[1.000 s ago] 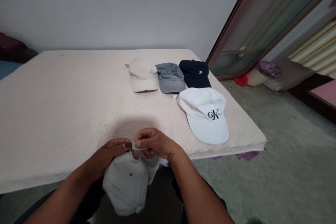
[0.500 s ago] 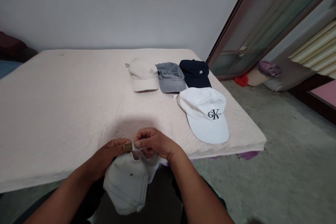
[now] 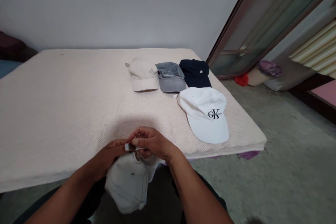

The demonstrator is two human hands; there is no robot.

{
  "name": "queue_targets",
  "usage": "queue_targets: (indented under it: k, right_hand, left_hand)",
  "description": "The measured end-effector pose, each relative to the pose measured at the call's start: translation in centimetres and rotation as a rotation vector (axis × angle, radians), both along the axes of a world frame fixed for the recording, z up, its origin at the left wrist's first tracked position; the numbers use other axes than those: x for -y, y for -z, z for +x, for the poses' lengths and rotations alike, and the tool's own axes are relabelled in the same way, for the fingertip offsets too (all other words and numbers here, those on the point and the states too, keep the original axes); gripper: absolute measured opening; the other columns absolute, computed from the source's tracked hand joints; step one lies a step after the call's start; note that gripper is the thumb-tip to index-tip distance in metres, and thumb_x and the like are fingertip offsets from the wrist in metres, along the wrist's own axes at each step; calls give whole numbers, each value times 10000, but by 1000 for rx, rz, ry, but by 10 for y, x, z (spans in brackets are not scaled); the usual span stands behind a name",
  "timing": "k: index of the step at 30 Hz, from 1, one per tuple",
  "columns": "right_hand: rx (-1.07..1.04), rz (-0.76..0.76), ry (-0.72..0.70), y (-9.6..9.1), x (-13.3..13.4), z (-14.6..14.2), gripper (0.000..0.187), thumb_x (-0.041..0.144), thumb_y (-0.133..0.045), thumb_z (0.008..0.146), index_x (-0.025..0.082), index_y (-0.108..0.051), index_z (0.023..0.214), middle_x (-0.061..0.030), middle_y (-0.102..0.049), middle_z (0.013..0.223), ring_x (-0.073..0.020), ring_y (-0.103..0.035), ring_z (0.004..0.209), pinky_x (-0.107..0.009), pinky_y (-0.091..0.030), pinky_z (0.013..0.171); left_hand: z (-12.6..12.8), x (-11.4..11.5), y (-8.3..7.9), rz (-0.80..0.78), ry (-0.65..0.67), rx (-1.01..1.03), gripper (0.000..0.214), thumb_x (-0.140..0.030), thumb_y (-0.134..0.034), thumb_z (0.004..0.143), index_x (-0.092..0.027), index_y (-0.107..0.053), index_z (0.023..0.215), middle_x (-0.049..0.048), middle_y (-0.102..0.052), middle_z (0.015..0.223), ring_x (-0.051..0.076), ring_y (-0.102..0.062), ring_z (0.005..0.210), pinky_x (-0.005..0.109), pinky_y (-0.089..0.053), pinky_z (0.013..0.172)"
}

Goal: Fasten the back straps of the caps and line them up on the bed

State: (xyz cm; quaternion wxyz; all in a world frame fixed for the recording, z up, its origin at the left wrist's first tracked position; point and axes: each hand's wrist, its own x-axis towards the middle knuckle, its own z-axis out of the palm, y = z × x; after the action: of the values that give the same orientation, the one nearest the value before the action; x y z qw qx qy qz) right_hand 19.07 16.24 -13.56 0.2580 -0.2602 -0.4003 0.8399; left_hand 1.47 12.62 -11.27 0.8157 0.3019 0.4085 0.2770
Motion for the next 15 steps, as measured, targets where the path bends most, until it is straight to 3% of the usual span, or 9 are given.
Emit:
queue_targets:
  k: [7, 10, 15]
  right_hand:
    - [112, 159, 137, -4, -1, 10, 323, 443, -489, 892, 145, -612, 886, -2, -572, 652, -77, -492, 510, -200, -365, 488]
    - [116, 157, 116, -3, -2, 15, 285, 415, -568, 850, 137, -596, 793, -2, -570, 652, -81, -492, 537, -209, -373, 524]
    - [91, 101, 78, 0, -2, 15, 212, 310, -688, 762, 139, -565, 737, 49, -491, 544, -50, -395, 454, -175, -258, 430]
  left_hand:
    - [-9, -3, 3, 5, -97, 76, 184, -274, -591, 809, -149, -724, 830, 49, -701, 733, 162, -620, 677, 266, -457, 699]
    - [-14, -5, 6, -20, -177, 95, 193, -287, -591, 809, -134, -708, 804, 56, -697, 742, 155, -618, 669, 254, -462, 670]
    - [-14, -4, 7, -44, -126, 143, 120, -230, -687, 726, -127, -698, 787, 52, -691, 692, 131, -609, 591, 220, -452, 578]
